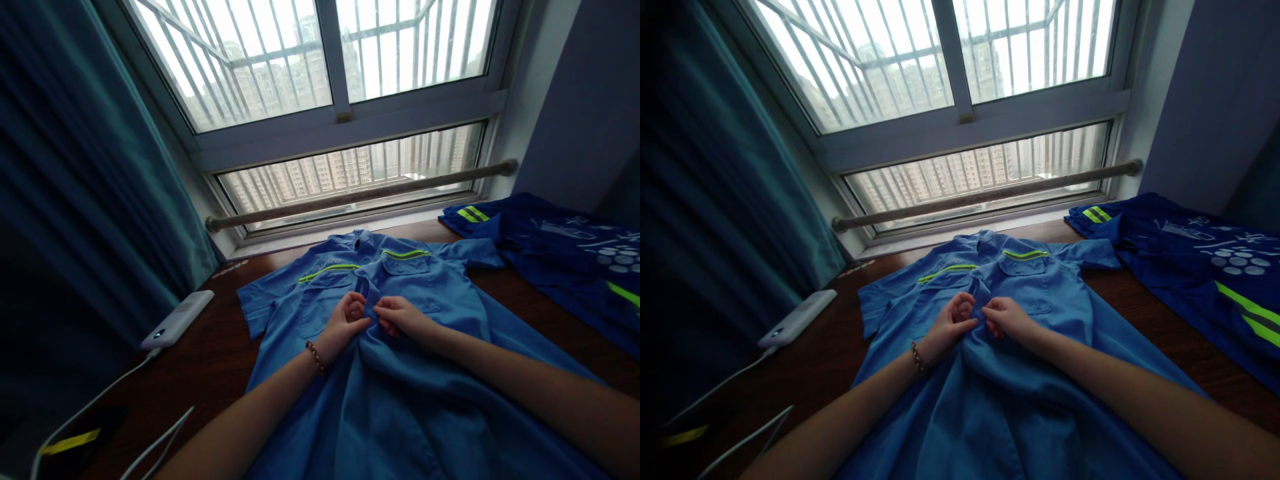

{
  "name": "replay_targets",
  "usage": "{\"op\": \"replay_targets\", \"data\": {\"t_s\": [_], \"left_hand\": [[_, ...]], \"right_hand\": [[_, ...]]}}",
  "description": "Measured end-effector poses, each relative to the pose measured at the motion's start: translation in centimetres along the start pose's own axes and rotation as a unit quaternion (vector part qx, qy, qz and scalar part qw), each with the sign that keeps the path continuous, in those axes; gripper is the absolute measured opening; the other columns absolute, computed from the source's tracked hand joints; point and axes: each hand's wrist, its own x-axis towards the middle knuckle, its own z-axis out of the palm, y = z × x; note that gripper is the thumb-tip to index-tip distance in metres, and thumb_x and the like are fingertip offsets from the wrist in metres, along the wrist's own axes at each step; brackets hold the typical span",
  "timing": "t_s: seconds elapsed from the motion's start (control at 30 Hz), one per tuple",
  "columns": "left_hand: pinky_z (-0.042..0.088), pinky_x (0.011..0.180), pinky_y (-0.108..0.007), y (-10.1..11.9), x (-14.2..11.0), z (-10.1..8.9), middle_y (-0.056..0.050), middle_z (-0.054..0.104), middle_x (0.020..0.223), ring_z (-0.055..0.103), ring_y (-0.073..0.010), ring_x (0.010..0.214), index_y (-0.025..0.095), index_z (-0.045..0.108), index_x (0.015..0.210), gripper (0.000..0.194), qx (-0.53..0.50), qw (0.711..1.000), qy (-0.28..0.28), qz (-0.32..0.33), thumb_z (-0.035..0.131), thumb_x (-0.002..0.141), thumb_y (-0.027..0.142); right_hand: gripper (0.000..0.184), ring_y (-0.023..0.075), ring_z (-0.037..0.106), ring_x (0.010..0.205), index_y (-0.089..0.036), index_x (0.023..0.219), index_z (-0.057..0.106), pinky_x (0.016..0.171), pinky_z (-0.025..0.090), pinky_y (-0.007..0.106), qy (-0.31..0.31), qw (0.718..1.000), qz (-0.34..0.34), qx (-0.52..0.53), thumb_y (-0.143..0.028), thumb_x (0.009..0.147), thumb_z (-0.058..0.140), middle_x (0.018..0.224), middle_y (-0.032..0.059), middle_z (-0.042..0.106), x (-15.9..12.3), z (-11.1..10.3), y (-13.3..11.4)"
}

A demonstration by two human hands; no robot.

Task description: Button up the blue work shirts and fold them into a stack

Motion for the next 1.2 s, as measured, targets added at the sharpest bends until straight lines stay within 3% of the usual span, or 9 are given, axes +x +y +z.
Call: {"op": "replay_targets", "data": {"t_s": [0.2, 0.37, 0.5, 0.6, 0.7, 0.83, 0.93, 1.03, 1.2], "left_hand": [[0.04, 0.063, -0.02, 0.4, 0.0, 0.6, 0.003, 0.052, 0.07, 0.052, -0.0081, 0.066, 0.016, 0.043, 0.088, 0.036, 0.073, 0.997, 0.028, 0.01, 0.069, 0.063, 0.022], [0.036, 0.052, -0.02, -0.2, 0.5, 0.0, 0.004, 0.05, 0.067, 0.049, -0.0084, 0.055, 0.017, 0.047, 0.084, 0.027, 0.158, 0.982, 0.102, 0.008, 0.065, 0.065, 0.026], [0.036, 0.055, -0.022, -0.3, 1.1, -1.2, 0.001, 0.053, 0.07, 0.048, -0.0111, 0.061, 0.017, 0.054, 0.076, 0.015, 0.286, 0.948, 0.115, 0.08, 0.062, 0.066, 0.024], [0.032, 0.053, -0.022, 0.1, 1.3, -1.8, 0.002, 0.051, 0.063, 0.042, -0.0104, 0.055, 0.018, 0.056, 0.073, 0.009, 0.365, 0.921, 0.083, 0.105, 0.059, 0.068, 0.024], [0.028, 0.051, -0.021, 0.5, 1.4, -2.0, 0.003, 0.046, 0.056, 0.038, -0.0096, 0.051, 0.018, 0.053, 0.068, 0.009, 0.392, 0.911, 0.063, 0.112, 0.058, 0.07, 0.026], [0.027, 0.05, -0.021, 0.5, 1.3, -1.8, 0.004, 0.042, 0.054, 0.036, -0.0096, 0.05, 0.017, 0.051, 0.066, 0.015, 0.401, 0.908, 0.049, 0.111, 0.055, 0.073, 0.031], [0.027, 0.05, -0.021, 0.4, 1.3, -1.8, 0.004, 0.042, 0.055, 0.036, -0.0098, 0.051, 0.017, 0.049, 0.065, 0.018, 0.41, 0.904, 0.042, 0.115, 0.053, 0.074, 0.032], [0.026, 0.05, -0.022, 0.1, 1.3, -1.7, 0.004, 0.043, 0.055, 0.037, -0.0102, 0.051, 0.018, 0.048, 0.064, 0.02, 0.423, 0.898, 0.039, 0.116, 0.052, 0.075, 0.033], [0.025, 0.05, -0.022, -0.3, 1.4, -1.7, 0.003, 0.044, 0.054, 0.039, -0.011, 0.051, 0.018, 0.046, 0.063, 0.02, 0.454, 0.883, 0.029, 0.118, 0.051, 0.076, 0.033]], "right_hand": [[0.029, 0.0042, 0.036, 0.033, -0.016, 0.066, 0.041, 0.035, 0.024, 0.017, -0.042, 0.992, 0.062, 0.104, -0.038, 0.068, 0.059, 0.042, -0.0084, 0.039, 0.3, -0.7, -0.2], [0.015, 0.007, 0.041, 0.041, -0.017, 0.072, 0.044, 0.041, 0.029, 0.02, 0.093, 0.984, -0.016, -0.154, -0.03, 0.076, 0.05, 0.05, -0.0045, 0.046, -1.6, 0.2, -2.6], [0.015, 0.0126, 0.052, 0.057, -0.018, 0.077, 0.054, 0.049, 0.034, 0.023, -0.001, 0.874, -0.178, -0.453, -0.033, 0.077, 0.05, 0.064, 0.0019, 0.058, -5.3, 2.9, -4.4], [0.018, 0.0211, 0.059, 0.063, -0.016, 0.086, 0.059, 0.051, 0.037, 0.027, -0.085, 0.779, -0.093, -0.614, -0.028, 0.079, 0.047, 0.075, 0.011, 0.064, -7.0, 4.4, -4.1], [0.025, 0.0277, 0.062, 0.071, -0.012, 0.093, 0.06, 0.054, 0.041, 0.032, -0.049, 0.727, -0.003, -0.685, -0.025, 0.081, 0.042, 0.083, 0.0176, 0.064, -6.8, 4.0, -3.7], [0.028, 0.0269, 0.061, 0.067, -0.012, 0.083, 0.062, 0.054, 0.041, 0.032, -0.052, 0.746, -0.04, -0.662, -0.037, 0.079, 0.048, 0.078, 0.0165, 0.064, -5.0, 1.1, -4.0], [0.035, 0.0146, 0.051, 0.043, -0.016, 0.067, 0.059, 0.047, 0.037, 0.026, -0.134, 0.829, -0.027, -0.542, -0.044, 0.081, 0.043, 0.054, 0.0042, 0.057, -3.6, -1.5, -3.9], [0.044, 0.0098, 0.044, 0.038, -0.017, 0.063, 0.054, 0.044, 0.033, 0.022, -0.099, 0.879, -0.038, -0.464, -0.049, 0.085, 0.031, 0.047, -0.0015, 0.049, -3.2, -3.0, -2.8], [0.036, 0.0184, 0.055, 0.065, -0.017, 0.084, 0.053, 0.055, 0.036, 0.025, 0.059, 0.801, -0.143, -0.578, -0.049, 0.068, 0.059, 0.073, 0.0047, 0.059, -6.2, -1.7, -0.7]]}}
